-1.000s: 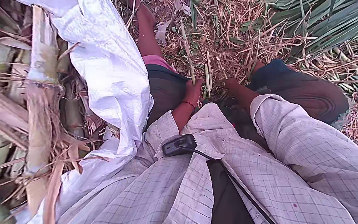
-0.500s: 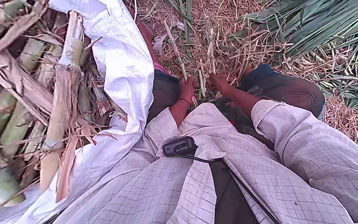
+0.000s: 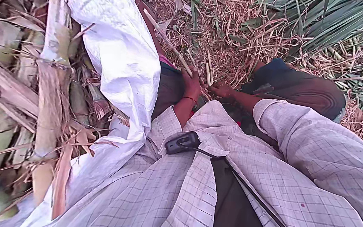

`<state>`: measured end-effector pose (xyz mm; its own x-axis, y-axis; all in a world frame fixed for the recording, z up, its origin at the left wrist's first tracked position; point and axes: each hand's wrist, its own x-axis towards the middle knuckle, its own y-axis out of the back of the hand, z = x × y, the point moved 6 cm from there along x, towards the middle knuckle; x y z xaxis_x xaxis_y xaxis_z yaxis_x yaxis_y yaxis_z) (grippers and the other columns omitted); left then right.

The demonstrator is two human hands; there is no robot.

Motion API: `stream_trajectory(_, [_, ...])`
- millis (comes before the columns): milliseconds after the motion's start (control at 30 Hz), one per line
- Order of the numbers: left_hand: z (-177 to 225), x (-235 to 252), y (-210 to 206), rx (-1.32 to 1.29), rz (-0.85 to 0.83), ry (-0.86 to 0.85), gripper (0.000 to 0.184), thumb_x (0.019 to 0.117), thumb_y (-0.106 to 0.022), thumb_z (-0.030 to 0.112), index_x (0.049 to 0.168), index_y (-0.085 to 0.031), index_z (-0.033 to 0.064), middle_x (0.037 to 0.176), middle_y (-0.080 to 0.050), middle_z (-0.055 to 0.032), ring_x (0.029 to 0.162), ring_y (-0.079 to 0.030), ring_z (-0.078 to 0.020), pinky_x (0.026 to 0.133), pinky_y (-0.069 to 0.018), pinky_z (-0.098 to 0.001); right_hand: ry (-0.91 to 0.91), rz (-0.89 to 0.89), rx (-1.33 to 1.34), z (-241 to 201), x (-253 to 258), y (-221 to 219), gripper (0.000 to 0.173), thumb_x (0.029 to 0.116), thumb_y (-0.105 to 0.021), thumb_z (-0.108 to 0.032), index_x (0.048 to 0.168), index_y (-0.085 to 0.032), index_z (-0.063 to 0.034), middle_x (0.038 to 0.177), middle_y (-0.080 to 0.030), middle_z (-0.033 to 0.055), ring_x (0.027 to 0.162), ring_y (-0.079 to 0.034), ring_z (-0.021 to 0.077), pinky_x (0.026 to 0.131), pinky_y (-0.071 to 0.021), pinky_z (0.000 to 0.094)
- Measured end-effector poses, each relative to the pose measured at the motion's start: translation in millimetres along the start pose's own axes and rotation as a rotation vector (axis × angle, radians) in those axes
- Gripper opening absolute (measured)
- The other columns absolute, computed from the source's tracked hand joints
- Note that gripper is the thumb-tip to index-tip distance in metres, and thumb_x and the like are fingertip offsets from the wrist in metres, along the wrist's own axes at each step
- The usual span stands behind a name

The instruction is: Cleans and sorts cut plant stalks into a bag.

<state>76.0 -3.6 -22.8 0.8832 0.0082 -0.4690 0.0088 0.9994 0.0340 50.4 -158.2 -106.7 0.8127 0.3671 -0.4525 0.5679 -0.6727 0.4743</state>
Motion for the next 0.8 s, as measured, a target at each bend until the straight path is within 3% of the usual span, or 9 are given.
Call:
stream_trajectory(67, [-8.1,0.0,-4.2,-0.007,-0.009,0.09,0.037,0.1113,-0.044,0.02,0.146,-0.037,0.0072,0.105,-0.052,-0.0117,0.064,-0.058,-0.0158,0.058,-0.0576,-0.0336,-0.096,-0.029,-0.057,24.0,8.8,0.3,0.053,0.11,-0.043,-0.04,0.089,-0.069,0.0015,0.083,-0.067,0.0159,0.077,-0.065,0.0286,0.077,-0.0508,0.0518])
stream_trajectory(167, [-13.7,2.5,-4.0,0.03,-0.005,0.182,0.03,0.1121,-0.043,0.029,0.132,-0.047,0.007,0.094,-0.046,-0.0056,0.063,-0.049,-0.0123,0.056,-0.0478,-0.0277,-0.252,-0.009,-0.182,61.7,20.0,2.3,0.041,0.1052,-0.053,-0.032,0.106,-0.069,0.0052,0.105,-0.068,0.0276,0.102,-0.067,0.0438,0.09,-0.0492,0.0644])
stream_trajectory(267, [-14.8,3.9,-4.5,0.036,0.003,0.2,0.028,0.1115,-0.044,0.03,0.124,-0.052,0.0062,0.092,-0.047,-0.0034,0.062,-0.046,-0.01,0.055,-0.0446,-0.0249,-0.409,0.054,-0.133,85.9,29.0,8.3,0.041,0.1046,-0.053,-0.031,0.127,-0.066,0.0001,0.126,-0.066,0.0278,0.12,-0.062,0.0447,0.1,-0.0468,0.0657])
stream_trajectory(300, [-13.9,3.9,-5.0,0.031,0.014,0.192,0.025,0.1107,-0.046,0.03,0.121,-0.051,0.0077,0.09,-0.047,-0.0024,0.062,-0.046,-0.0092,0.055,-0.0444,-0.0243,-0.424,0.071,-0.103,90.9,36.3,8.1,0.04,0.1056,-0.051,-0.031,0.127,-0.066,0.0005,0.127,-0.065,0.0275,0.122,-0.062,0.0442,0.101,-0.0461,0.0648])
stream_trajectory(400, [-11.5,3.4,-4.9,0.004,0.029,0.177,0.029,0.1079,-0.053,0.032,0.126,-0.05,0.0095,0.092,-0.048,-0.0019,0.065,-0.047,-0.0089,0.056,-0.0443,-0.0237,-0.412,0.108,-0.073,100.6,61.1,-2.3,0.05,0.1055,-0.052,-0.041,0.122,-0.068,0.0027,0.127,-0.066,0.0275,0.123,-0.061,0.0429,0.104,-0.0461,0.0625])
stream_trajectory(500, [-12.1,3.6,-7.3,-0.025,0.027,0.192,0.022,0.1067,-0.056,0.03,0.117,-0.05,0.0124,0.086,-0.048,0.0002,0.059,-0.045,-0.0072,0.051,-0.0425,-0.0216,-0.538,0.1,-0.08,96.1,70.5,-11.9,0.07,0.0984,-0.057,-0.06,0.123,-0.065,0.0058,0.131,-0.062,0.0292,0.125,-0.059,0.0437,0.102,-0.0479,0.0638])
stream_trajectory(567, [-17.0,4.5,-7.7,-0.03,0.018,0.209,0.021,0.1065,-0.057,0.029,0.118,-0.052,0.0121,0.085,-0.047,0.0002,0.057,-0.044,-0.0077,0.051,-0.0427,-0.0222,-0.621,0.081,-0.061,90.6,72.6,-11.3,0.076,0.0953,-0.06,-0.063,0.123,-0.064,0.0079,0.132,-0.061,0.03,0.125,-0.06,0.0437,0.099,-0.0487,0.0646])
stream_trajectory(667, [-27.8,5.4,-5.5,-0.006,0.02,0.225,0.021,0.1059,-0.057,0.027,0.12,-0.053,0.0113,0.086,-0.046,-0.0001,0.056,-0.044,-0.0074,0.05,-0.0429,-0.0219,-0.661,0.001,-0.008,85.4,78.7,-6.0,0.072,0.0996,-0.056,-0.059,0.123,-0.064,0.0092,0.135,-0.06,0.0299,0.128,-0.058,0.043,0.104,-0.0458,0.0638])
stream_trajectory(800, [-31.3,8.5,-4.4,0.008,0.033,0.222,0.023,0.1054,-0.058,0.025,0.122,-0.053,0.0103,0.088,-0.046,-0.0015,0.058,-0.044,-0.0084,0.051,-0.0434,-0.0228,-0.687,0.047,0.018,99.7,77.0,9.1,0.046,0.0975,-0.06,-0.036,0.114,-0.067,0.0066,0.122,-0.066,0.0269,0.115,-0.064,0.0408,0.094,-0.0489,0.0637])
